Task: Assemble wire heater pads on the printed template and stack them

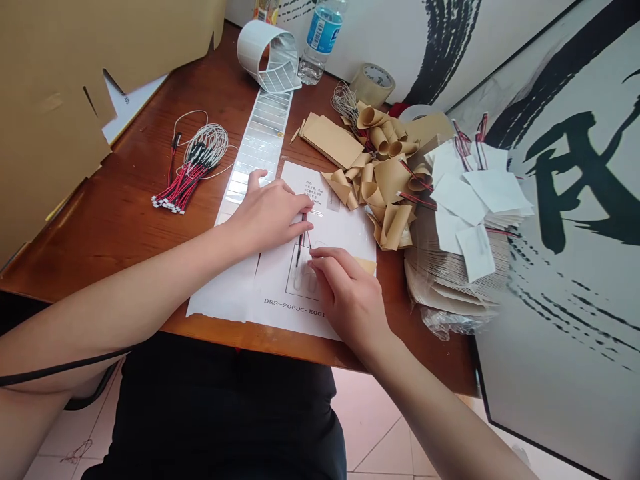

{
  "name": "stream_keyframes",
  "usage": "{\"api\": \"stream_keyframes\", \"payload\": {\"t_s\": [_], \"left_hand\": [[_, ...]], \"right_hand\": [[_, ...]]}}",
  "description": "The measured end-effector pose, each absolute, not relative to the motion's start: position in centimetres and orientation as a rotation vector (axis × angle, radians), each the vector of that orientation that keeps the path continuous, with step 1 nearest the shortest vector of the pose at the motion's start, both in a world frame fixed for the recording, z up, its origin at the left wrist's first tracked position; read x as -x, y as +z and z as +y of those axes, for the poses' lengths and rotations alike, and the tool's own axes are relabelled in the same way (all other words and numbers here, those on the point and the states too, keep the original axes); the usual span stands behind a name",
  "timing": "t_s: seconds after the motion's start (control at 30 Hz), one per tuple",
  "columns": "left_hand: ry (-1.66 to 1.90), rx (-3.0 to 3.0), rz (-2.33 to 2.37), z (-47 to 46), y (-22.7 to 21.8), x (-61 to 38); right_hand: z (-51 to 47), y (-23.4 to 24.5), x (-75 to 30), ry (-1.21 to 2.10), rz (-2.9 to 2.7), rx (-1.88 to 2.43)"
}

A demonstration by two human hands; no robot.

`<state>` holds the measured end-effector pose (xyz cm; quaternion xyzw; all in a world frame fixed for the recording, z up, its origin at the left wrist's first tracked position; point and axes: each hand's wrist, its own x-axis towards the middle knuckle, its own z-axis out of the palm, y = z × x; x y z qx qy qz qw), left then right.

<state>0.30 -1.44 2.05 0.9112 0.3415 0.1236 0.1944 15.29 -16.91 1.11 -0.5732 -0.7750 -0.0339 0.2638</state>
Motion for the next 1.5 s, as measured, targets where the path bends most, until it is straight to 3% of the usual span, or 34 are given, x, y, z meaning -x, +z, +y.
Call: {"api": "stream_keyframes", "payload": {"t_s": [0.87, 1.23, 1.5], "left_hand": [[0.330, -2.641, 0.978, -1.4, 1.7, -0.3], [0.328, -2.631, 0.972, -1.5, 1.8, -0.3], [0.293, -2.627, 0.977, -1.6, 2.1, -0.3]], "right_hand": [[-16.2, 1.2, -15.6, -0.394, -2.485, 1.354], [-17.2, 0.4, -16.7, -0.115, -2.290, 1.470], [-17.3, 1.1, -16.8, -0.295, -2.412, 1.465]]}}
